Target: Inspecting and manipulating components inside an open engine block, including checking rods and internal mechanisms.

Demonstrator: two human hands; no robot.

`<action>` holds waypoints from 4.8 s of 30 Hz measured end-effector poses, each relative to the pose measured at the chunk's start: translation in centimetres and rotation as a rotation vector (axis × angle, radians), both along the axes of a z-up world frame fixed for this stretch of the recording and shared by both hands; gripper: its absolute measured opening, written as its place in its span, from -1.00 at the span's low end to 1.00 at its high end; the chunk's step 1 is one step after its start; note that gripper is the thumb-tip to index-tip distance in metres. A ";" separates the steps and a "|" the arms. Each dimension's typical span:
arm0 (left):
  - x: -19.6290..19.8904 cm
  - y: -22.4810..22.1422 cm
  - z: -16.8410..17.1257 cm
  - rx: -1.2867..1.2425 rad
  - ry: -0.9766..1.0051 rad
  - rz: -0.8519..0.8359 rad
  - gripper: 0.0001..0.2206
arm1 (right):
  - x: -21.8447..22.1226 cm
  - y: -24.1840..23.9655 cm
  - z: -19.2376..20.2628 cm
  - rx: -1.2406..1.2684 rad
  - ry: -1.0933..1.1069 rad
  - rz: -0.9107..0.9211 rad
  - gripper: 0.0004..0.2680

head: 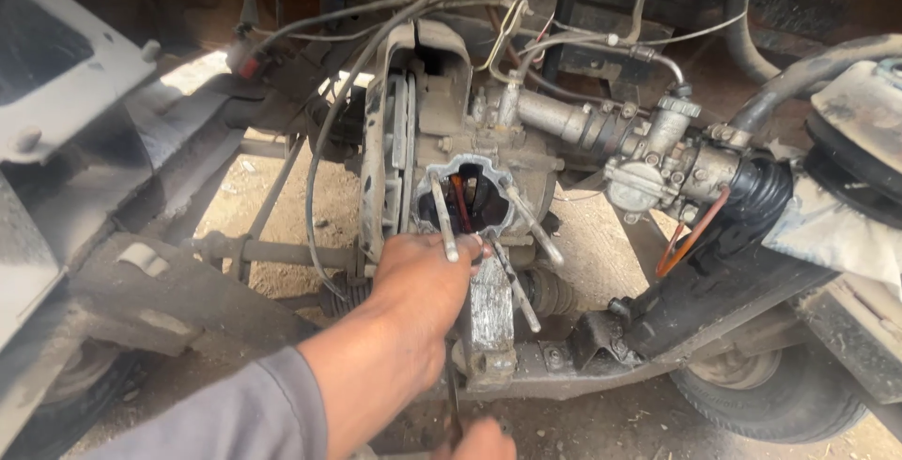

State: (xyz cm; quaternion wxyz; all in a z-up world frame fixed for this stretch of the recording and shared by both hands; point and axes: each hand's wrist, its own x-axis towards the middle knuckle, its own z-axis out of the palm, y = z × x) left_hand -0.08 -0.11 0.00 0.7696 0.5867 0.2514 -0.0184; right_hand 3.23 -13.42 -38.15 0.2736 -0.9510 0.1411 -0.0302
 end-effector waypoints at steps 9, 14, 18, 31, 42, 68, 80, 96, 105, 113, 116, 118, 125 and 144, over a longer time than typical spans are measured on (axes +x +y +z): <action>0.9 0.0 -1.0 0.086 -0.016 -0.009 -0.80 | -2.7 6.7 9.1 0.282 -0.033 -0.012 -0.88; 1.1 0.1 -0.9 0.181 -0.015 -0.028 -0.79 | -0.7 4.8 1.8 0.256 -0.088 0.107 -0.86; 1.0 0.2 -1.6 0.127 -0.006 -0.002 -0.80 | -1.6 2.3 5.9 0.256 0.206 0.124 -0.69; -0.2 -0.1 0.6 0.044 0.024 -0.003 -0.78 | -2.5 1.0 6.5 0.111 -0.187 0.160 -0.67; 0.1 0.0 -0.1 -0.005 -0.023 -0.003 -0.82 | -3.8 3.3 16.7 -0.222 0.222 0.177 -0.71; 0.9 0.1 -1.1 0.090 -0.070 0.015 -0.85 | -6.1 5.9 20.8 -0.290 0.063 0.205 -0.80; 1.1 0.4 -1.6 0.010 -0.023 -0.009 -0.90 | -7.2 4.5 21.3 -0.121 0.264 0.112 -0.74; 1.4 0.4 -2.2 0.043 -0.043 -0.028 -0.87 | -7.2 3.7 22.2 -0.192 0.241 0.100 -0.68; 1.5 0.5 -2.5 0.029 -0.076 -0.017 -0.90 | -6.2 4.5 18.5 -0.122 0.102 0.129 -0.68; 1.2 0.5 -1.5 0.011 -0.034 0.005 -0.89 | -4.8 3.9 11.7 -0.025 -0.248 0.033 -0.83; 1.4 0.4 -1.8 0.021 -0.035 -0.015 -0.90 | -5.2 5.3 19.5 -0.102 0.244 0.106 -0.67; 1.4 0.5 -2.0 0.065 -0.047 -0.037 -0.87 | -5.0 5.8 20.1 -0.149 0.125 0.054 -0.72; 1.0 0.4 -1.6 0.082 -0.023 -0.021 -0.90 | -6.4 4.7 18.6 -0.158 0.092 0.135 -0.73; 0.5 0.2 -1.0 0.115 -0.048 -0.035 -0.80 | -5.0 6.3 9.8 0.669 -0.057 -0.011 -0.69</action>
